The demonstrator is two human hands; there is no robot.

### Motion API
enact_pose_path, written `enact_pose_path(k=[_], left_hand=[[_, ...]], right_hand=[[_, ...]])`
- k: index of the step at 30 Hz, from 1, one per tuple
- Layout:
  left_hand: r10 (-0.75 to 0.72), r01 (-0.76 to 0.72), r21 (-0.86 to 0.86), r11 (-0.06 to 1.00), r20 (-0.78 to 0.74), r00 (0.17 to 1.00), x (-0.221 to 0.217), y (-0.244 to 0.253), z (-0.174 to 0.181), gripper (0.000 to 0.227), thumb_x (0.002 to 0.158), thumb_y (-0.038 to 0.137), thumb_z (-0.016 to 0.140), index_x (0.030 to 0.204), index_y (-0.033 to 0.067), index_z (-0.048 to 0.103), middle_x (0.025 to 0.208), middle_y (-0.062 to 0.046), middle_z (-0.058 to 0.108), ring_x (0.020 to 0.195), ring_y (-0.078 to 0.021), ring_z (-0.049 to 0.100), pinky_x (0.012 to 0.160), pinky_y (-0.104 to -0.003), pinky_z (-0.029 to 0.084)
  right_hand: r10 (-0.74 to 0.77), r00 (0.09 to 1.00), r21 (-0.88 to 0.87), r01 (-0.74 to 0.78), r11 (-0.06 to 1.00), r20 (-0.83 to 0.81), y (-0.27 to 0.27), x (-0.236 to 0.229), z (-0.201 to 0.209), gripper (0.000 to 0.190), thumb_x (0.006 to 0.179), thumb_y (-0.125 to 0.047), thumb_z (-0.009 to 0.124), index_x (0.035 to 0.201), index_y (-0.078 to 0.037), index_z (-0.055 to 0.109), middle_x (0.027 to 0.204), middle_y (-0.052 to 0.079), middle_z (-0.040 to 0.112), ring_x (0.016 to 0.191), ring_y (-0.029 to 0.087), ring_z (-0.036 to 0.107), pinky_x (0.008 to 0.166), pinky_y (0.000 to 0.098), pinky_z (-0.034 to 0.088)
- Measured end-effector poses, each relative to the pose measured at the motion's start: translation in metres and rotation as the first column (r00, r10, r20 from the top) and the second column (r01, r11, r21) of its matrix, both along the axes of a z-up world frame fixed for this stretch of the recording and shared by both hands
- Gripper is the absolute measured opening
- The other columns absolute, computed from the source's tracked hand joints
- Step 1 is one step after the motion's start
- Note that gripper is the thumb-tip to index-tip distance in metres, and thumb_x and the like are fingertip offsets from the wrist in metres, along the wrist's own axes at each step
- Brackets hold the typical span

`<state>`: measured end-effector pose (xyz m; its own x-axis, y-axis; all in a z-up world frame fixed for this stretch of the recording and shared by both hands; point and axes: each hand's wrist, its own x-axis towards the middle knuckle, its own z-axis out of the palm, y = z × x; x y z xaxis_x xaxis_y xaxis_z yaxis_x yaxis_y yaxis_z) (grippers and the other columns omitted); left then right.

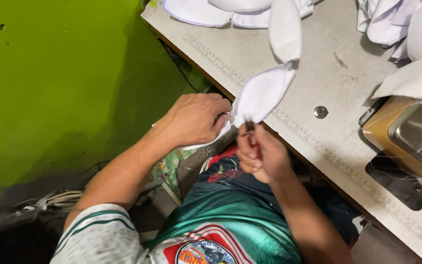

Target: A person uses an industrial sewing machine to join white fabric pieces and trims them with small scissors.

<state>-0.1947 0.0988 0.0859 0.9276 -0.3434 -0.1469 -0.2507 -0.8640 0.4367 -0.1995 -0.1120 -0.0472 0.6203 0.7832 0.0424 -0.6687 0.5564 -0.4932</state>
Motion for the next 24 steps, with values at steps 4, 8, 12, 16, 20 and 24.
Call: enact_pose_path(k=[4,8,12,16,20,24], left_hand=[[0.022,-0.023,-0.031,0.999,-0.041,0.999,-0.005,0.003,0.018,0.020,0.091,0.024,0.051,0.098,0.0138,0.067,0.088,-0.015,0.069,0.087,-0.0457,0.070,0.074,-0.058,0.056],[0.040,-0.044,-0.047,0.998,-0.080,0.996,-0.008,0.003,0.022,0.017,0.090,0.020,0.053,0.088,0.0091,0.066,0.083,-0.017,0.068,0.084,-0.0465,0.069,0.072,-0.057,0.055],[0.084,-0.092,-0.069,0.993,-0.101,0.991,-0.010,0.008,0.028,0.017,0.090,0.022,0.054,0.082,0.0101,0.064,0.079,-0.016,0.068,0.080,-0.0443,0.070,0.069,-0.054,0.055],[0.087,-0.095,-0.071,0.993,-0.107,0.990,-0.013,0.009,0.034,0.017,0.088,0.021,0.055,0.079,0.0098,0.064,0.078,-0.015,0.068,0.079,-0.0431,0.070,0.069,-0.053,0.055],[0.046,-0.053,-0.071,0.996,-0.097,0.994,-0.014,0.008,0.035,0.018,0.091,0.021,0.055,0.081,0.0086,0.064,0.079,-0.017,0.068,0.082,-0.0458,0.069,0.071,-0.056,0.054],[0.025,-0.033,-0.090,0.995,-0.097,0.995,-0.015,0.009,0.034,0.019,0.091,0.021,0.053,0.083,0.0083,0.065,0.079,-0.017,0.069,0.082,-0.0449,0.070,0.071,-0.054,0.055]], right_hand=[[-0.003,1.000,-0.066,0.003,0.998,0.008,0.017,-0.002,-0.003,0.039,0.110,-0.036,0.031,0.118,-0.002,0.047,0.058,0.001,0.032,0.038,0.008,0.033,0.031,0.0188,0.035],[-0.012,0.998,-0.209,0.025,0.978,0.064,0.023,0.001,-0.014,0.040,0.110,-0.035,0.032,0.112,0.001,0.050,0.055,0.000,0.031,0.035,0.007,0.032,0.029,0.0191,0.035],[0.001,0.999,-0.216,0.007,0.976,0.036,0.028,0.005,-0.016,0.036,0.111,-0.034,0.033,0.113,-0.001,0.048,0.055,0.000,0.029,0.035,0.008,0.032,0.028,0.0190,0.034],[0.007,0.998,-0.185,0.003,0.983,0.054,0.032,0.005,0.021,0.038,0.110,-0.035,0.033,0.114,-0.001,0.049,0.055,-0.001,0.031,0.034,0.006,0.034,0.028,0.0197,0.037],[-0.023,0.998,-0.104,0.028,0.994,0.052,0.033,0.009,0.021,0.036,0.110,-0.031,0.035,0.112,0.001,0.050,0.054,-0.001,0.029,0.035,0.007,0.032,0.030,0.0194,0.036],[-0.039,0.996,-0.089,0.047,0.995,0.086,0.031,0.010,0.022,0.033,0.110,-0.027,0.035,0.108,0.002,0.050,0.053,-0.003,0.026,0.034,0.006,0.029,0.029,0.0185,0.033]])
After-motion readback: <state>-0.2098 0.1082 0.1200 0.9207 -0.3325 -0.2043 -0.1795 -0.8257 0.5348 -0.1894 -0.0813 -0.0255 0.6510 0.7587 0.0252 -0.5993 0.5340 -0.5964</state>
